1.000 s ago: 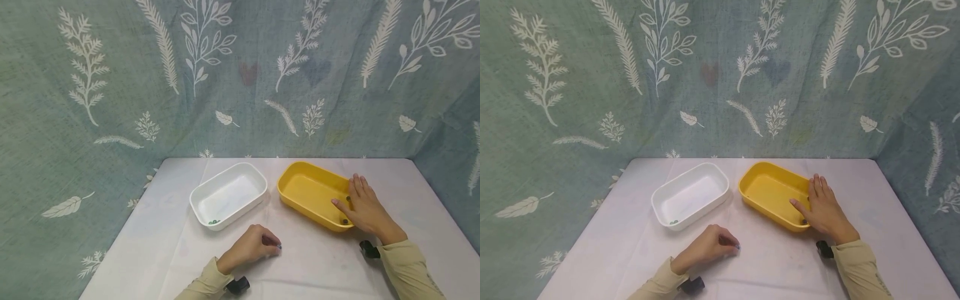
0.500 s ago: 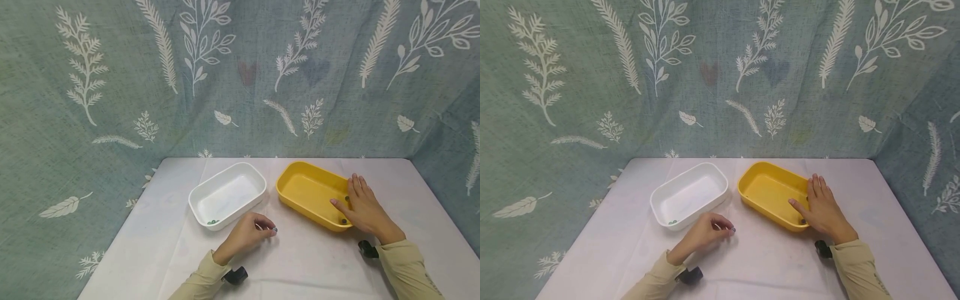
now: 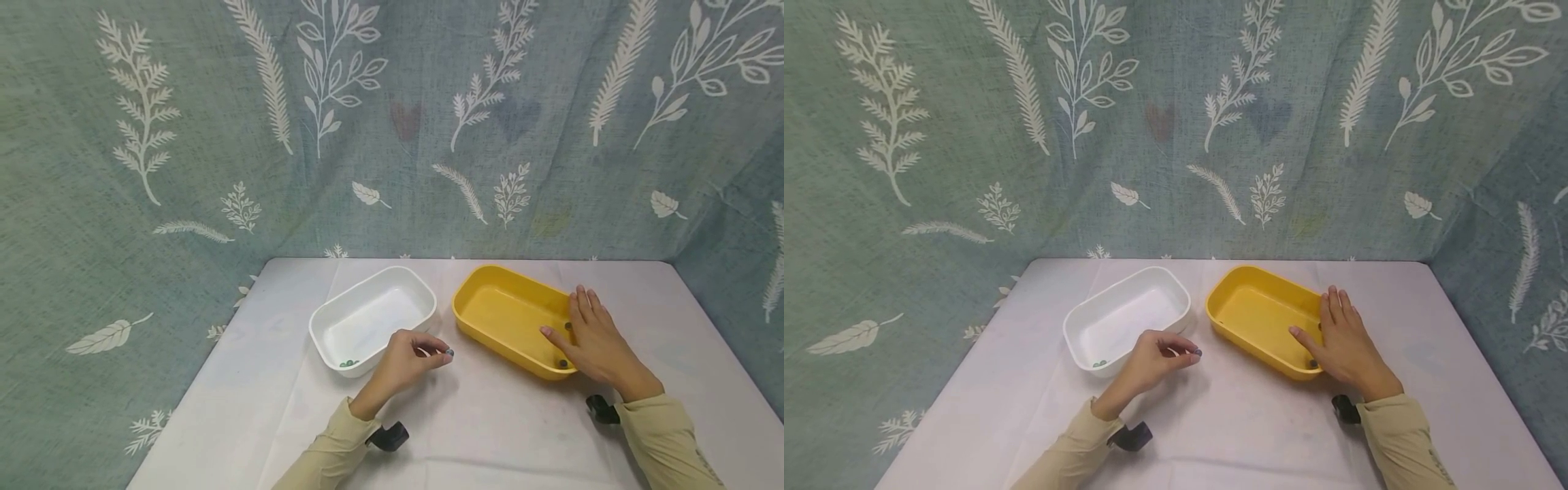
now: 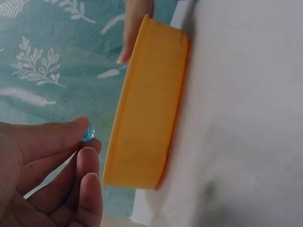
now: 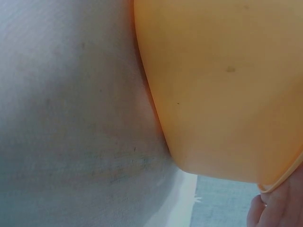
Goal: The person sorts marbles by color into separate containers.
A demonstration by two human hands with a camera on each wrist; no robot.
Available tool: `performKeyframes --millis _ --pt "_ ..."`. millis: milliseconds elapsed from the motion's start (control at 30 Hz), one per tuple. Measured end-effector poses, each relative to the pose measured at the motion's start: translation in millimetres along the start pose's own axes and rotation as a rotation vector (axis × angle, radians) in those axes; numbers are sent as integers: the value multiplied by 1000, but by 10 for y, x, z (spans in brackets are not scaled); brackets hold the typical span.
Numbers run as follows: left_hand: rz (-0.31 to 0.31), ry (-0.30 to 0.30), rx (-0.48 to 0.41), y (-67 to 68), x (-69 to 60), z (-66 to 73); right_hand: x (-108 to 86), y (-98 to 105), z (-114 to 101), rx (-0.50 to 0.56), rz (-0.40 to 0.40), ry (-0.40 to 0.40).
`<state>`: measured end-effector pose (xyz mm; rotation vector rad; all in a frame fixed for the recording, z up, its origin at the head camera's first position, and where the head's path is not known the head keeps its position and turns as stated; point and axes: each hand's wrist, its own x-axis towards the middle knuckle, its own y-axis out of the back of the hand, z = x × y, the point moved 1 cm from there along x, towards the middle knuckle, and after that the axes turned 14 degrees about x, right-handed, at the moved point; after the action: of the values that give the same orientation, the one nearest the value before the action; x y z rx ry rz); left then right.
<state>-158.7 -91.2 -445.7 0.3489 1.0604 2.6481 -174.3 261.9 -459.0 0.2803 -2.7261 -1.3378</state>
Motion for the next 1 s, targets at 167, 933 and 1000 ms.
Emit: performKeyframes --millis 167,933,1000 --pt "26 -7 -30 25 53 24 -1 -3 -3 2 0 4" --pt "89 -38 -137 129 341 221 5 1 12 6 -4 3" --pt "93 -30 -137 138 358 244 4 1 9 5 -5 1"
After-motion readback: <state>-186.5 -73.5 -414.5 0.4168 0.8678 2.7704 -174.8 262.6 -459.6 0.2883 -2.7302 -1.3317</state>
